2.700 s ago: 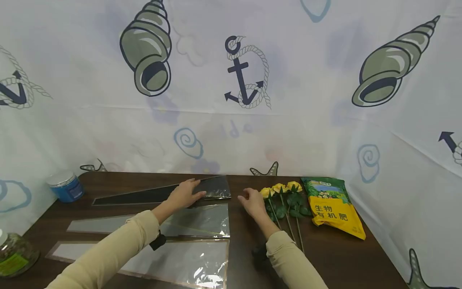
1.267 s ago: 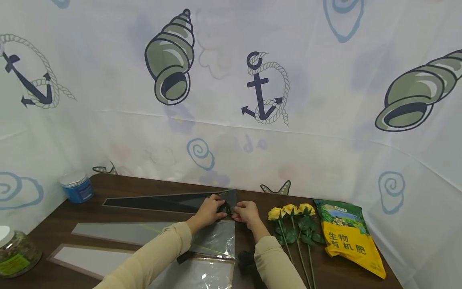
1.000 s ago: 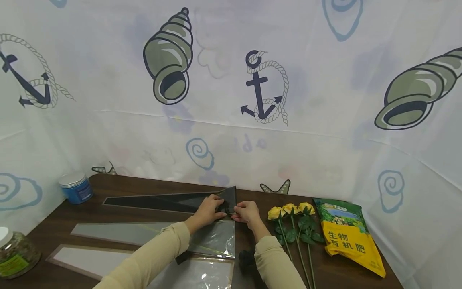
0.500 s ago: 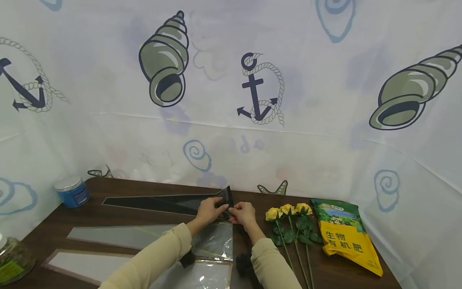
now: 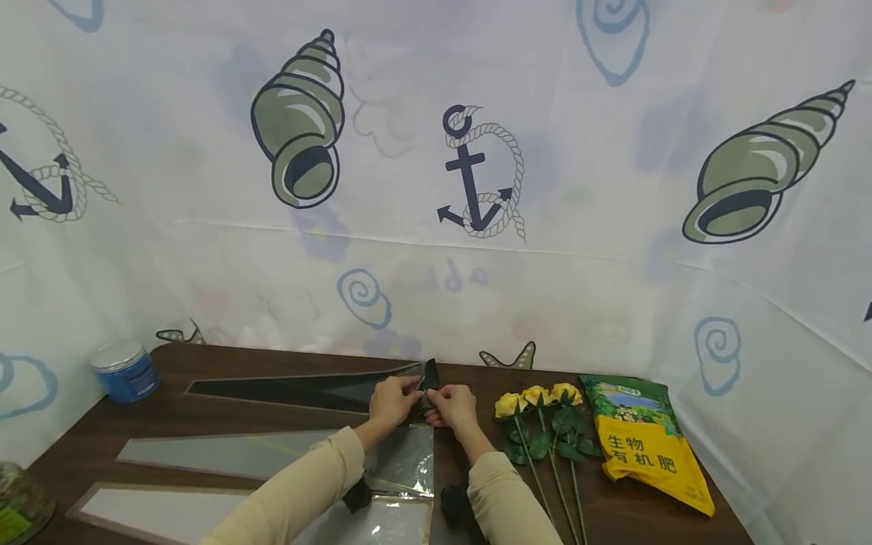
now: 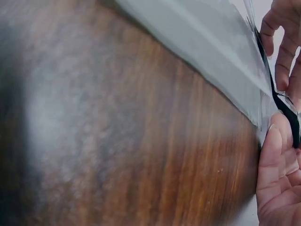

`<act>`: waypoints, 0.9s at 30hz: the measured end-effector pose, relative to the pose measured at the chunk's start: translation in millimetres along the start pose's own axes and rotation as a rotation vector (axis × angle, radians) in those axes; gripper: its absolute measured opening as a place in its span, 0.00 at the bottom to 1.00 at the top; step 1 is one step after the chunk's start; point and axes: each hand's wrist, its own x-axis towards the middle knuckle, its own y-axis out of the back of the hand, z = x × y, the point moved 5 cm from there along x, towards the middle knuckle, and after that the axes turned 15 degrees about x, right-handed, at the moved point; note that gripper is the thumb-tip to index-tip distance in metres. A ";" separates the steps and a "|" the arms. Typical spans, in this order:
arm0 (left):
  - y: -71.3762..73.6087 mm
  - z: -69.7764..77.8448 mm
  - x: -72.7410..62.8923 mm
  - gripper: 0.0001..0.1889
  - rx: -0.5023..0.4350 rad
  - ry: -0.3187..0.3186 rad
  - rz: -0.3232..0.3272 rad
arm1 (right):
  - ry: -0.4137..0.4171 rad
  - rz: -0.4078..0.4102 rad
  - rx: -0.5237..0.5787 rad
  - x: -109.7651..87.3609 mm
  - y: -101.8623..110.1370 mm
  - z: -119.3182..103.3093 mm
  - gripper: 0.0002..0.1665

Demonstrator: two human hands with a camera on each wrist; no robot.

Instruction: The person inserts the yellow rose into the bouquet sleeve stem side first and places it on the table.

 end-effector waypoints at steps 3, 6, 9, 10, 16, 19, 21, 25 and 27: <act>2.4 -0.9 -0.4 0.15 -0.017 -0.016 -0.017 | -0.004 -0.001 0.004 0.1 -0.6 0.2 0.14; 6.2 -0.6 -1.0 0.15 -0.023 -0.058 -0.017 | -0.024 0.010 0.021 0.2 -0.8 0.2 0.11; 10.3 0.8 -1.4 0.16 -0.020 -0.117 -0.006 | -0.041 0.031 0.050 -0.7 -0.7 -0.9 0.08; 11.6 1.3 -1.5 0.16 -0.020 -0.137 -0.002 | -0.045 0.037 0.061 -1.0 -0.7 -1.4 0.07; 18.6 4.5 -3.4 0.17 -0.038 -0.224 0.002 | -0.066 0.073 0.094 -2.2 1.1 -2.0 0.07; 23.6 5.4 -5.4 0.17 -0.060 -0.251 0.015 | -0.071 0.080 0.092 -2.6 1.8 -1.9 0.07; 26.5 5.6 -6.7 0.18 -0.082 -0.265 0.010 | -0.076 0.080 0.089 -2.5 2.0 -2.2 0.06; 30.5 4.9 -9.4 0.18 -0.152 -0.277 -0.030 | -0.102 0.079 0.082 -0.3 2.7 -3.0 0.05; 33.3 4.1 -10.2 0.18 -0.179 -0.278 -0.035 | -0.113 0.073 0.078 1.2 2.5 -3.7 0.06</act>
